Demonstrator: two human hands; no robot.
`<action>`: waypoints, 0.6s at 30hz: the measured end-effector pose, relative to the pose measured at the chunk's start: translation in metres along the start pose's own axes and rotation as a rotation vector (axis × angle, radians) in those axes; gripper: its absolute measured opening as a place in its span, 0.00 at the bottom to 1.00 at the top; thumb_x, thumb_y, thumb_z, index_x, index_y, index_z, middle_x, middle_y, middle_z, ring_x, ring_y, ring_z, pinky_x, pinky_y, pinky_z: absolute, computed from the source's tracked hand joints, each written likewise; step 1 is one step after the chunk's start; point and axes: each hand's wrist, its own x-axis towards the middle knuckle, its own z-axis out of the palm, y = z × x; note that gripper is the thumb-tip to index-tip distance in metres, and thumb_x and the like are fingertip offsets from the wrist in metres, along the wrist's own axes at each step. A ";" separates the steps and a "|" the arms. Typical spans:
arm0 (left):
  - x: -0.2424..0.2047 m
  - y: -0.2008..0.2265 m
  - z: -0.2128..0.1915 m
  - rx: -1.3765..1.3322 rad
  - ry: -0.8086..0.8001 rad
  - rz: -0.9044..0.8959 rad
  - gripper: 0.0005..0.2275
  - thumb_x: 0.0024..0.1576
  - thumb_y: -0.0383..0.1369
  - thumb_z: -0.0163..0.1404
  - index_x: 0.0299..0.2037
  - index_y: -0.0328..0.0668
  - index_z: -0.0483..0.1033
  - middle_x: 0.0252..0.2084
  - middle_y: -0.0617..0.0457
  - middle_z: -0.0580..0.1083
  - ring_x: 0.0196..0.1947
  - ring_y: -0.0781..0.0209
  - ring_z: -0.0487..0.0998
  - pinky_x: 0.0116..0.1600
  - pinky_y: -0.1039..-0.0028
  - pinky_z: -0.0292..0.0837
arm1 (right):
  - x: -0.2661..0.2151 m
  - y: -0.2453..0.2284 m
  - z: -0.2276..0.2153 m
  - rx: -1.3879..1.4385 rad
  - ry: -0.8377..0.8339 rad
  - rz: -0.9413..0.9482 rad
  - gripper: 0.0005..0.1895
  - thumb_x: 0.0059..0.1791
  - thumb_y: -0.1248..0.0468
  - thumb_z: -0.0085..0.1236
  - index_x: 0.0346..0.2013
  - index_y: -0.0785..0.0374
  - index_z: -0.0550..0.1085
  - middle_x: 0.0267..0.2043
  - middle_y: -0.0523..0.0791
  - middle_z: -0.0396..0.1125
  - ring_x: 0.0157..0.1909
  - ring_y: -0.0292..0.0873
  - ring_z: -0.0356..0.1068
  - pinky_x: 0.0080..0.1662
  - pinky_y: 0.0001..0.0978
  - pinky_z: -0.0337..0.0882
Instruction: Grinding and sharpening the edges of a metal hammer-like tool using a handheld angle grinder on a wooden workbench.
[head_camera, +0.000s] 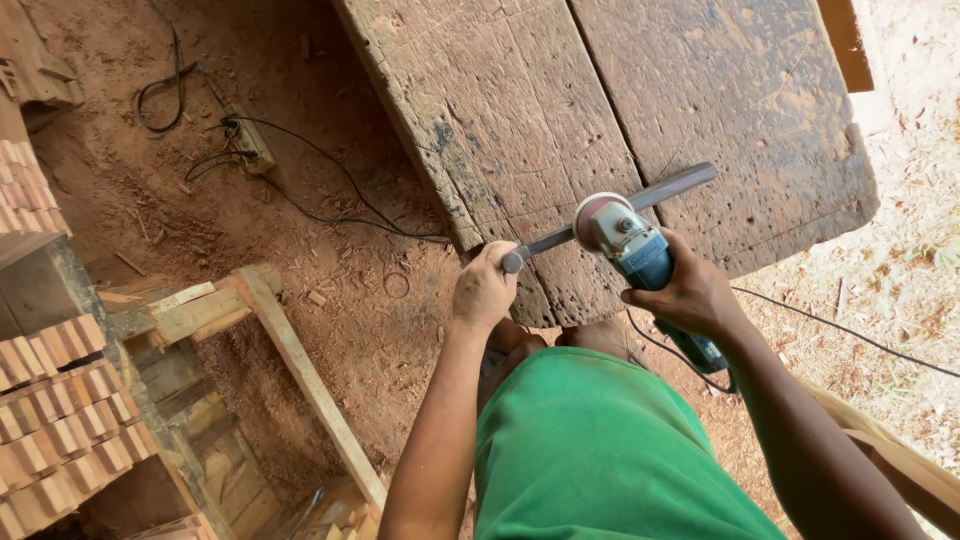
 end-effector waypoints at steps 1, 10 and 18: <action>0.001 0.002 -0.001 -0.004 -0.008 -0.006 0.11 0.55 0.31 0.51 0.48 0.52 0.72 0.45 0.51 0.76 0.46 0.46 0.81 0.50 0.58 0.79 | 0.000 -0.002 0.003 -0.005 -0.007 -0.011 0.53 0.33 0.47 0.74 0.70 0.45 0.61 0.54 0.63 0.70 0.58 0.67 0.69 0.62 0.59 0.66; 0.001 0.007 -0.007 0.021 -0.007 -0.017 0.11 0.54 0.32 0.50 0.46 0.58 0.74 0.44 0.56 0.76 0.46 0.51 0.81 0.49 0.62 0.79 | 0.005 -0.004 0.034 -0.063 -0.047 -0.110 0.54 0.31 0.43 0.72 0.70 0.40 0.59 0.50 0.60 0.73 0.55 0.65 0.71 0.59 0.58 0.69; 0.001 0.001 -0.003 -0.010 0.011 0.003 0.11 0.53 0.31 0.49 0.46 0.58 0.74 0.43 0.56 0.77 0.45 0.52 0.81 0.49 0.63 0.79 | 0.006 0.003 0.028 -0.026 -0.042 -0.089 0.54 0.31 0.44 0.72 0.69 0.38 0.59 0.48 0.61 0.73 0.55 0.65 0.71 0.58 0.59 0.69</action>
